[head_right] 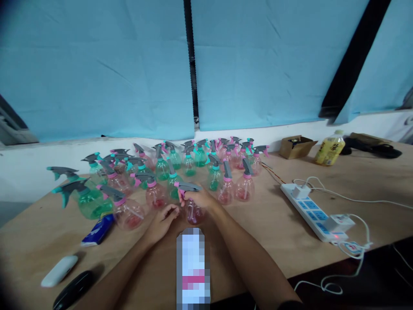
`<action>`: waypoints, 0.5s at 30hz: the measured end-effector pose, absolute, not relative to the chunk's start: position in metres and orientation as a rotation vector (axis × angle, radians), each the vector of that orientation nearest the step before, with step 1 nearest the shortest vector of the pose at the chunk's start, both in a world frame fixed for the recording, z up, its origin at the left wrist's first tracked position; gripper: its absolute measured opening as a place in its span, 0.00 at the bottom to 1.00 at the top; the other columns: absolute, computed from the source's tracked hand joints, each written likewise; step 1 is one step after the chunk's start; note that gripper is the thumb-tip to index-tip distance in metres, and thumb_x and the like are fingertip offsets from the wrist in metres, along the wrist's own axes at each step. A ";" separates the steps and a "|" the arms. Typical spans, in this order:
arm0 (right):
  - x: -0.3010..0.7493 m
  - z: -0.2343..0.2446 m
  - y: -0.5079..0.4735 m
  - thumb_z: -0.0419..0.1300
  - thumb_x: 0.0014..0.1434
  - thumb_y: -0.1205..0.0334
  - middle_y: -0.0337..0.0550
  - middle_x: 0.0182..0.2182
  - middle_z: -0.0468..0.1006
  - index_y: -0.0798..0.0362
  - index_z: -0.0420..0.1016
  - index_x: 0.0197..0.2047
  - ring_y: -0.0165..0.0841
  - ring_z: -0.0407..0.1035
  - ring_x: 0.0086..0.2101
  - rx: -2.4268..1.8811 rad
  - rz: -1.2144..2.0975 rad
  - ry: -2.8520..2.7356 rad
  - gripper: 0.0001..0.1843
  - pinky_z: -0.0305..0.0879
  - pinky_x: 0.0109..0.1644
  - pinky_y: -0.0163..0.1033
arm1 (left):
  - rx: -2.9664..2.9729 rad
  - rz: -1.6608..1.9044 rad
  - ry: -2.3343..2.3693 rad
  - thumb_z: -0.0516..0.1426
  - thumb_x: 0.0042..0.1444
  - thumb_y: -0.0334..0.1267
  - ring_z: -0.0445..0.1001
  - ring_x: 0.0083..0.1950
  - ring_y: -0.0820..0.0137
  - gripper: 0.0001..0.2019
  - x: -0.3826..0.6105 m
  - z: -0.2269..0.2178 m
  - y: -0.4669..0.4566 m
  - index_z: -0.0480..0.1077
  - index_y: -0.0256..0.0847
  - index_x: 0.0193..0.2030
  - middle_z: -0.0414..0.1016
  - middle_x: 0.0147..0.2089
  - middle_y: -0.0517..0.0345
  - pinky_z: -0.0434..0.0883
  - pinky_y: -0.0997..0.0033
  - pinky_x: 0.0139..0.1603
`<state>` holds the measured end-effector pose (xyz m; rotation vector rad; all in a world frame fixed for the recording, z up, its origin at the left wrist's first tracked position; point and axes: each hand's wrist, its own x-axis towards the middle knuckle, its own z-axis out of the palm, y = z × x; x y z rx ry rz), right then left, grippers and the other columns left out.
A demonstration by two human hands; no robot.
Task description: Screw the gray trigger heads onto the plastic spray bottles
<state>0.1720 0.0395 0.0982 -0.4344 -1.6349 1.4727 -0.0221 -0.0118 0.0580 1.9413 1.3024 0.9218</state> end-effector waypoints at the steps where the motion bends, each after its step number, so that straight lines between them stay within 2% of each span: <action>1: 0.172 0.098 0.039 0.54 0.46 0.68 0.39 0.24 0.75 0.55 0.74 0.28 0.30 0.70 0.25 -0.440 1.466 -1.632 0.07 0.64 0.31 0.34 | 1.942 0.921 1.300 0.49 0.63 0.50 0.72 0.40 0.66 0.16 -0.022 0.059 -0.012 0.71 0.41 0.38 0.75 0.37 0.59 0.67 0.69 0.45; 7: 0.172 0.094 0.042 0.54 0.49 0.67 0.37 0.24 0.76 0.52 0.78 0.37 0.31 0.71 0.26 -0.513 1.355 -1.708 0.13 0.65 0.34 0.35 | 1.932 0.942 1.284 0.48 0.64 0.50 0.71 0.39 0.67 0.17 -0.024 0.053 -0.011 0.71 0.41 0.37 0.74 0.35 0.59 0.67 0.70 0.43; 15: 0.173 0.096 0.039 0.54 0.46 0.67 0.38 0.24 0.75 0.54 0.74 0.30 0.30 0.69 0.26 -0.479 1.442 -1.647 0.09 0.64 0.34 0.35 | 1.920 0.954 1.255 0.49 0.64 0.49 0.71 0.40 0.67 0.16 -0.026 0.051 -0.010 0.70 0.42 0.37 0.74 0.37 0.59 0.67 0.71 0.44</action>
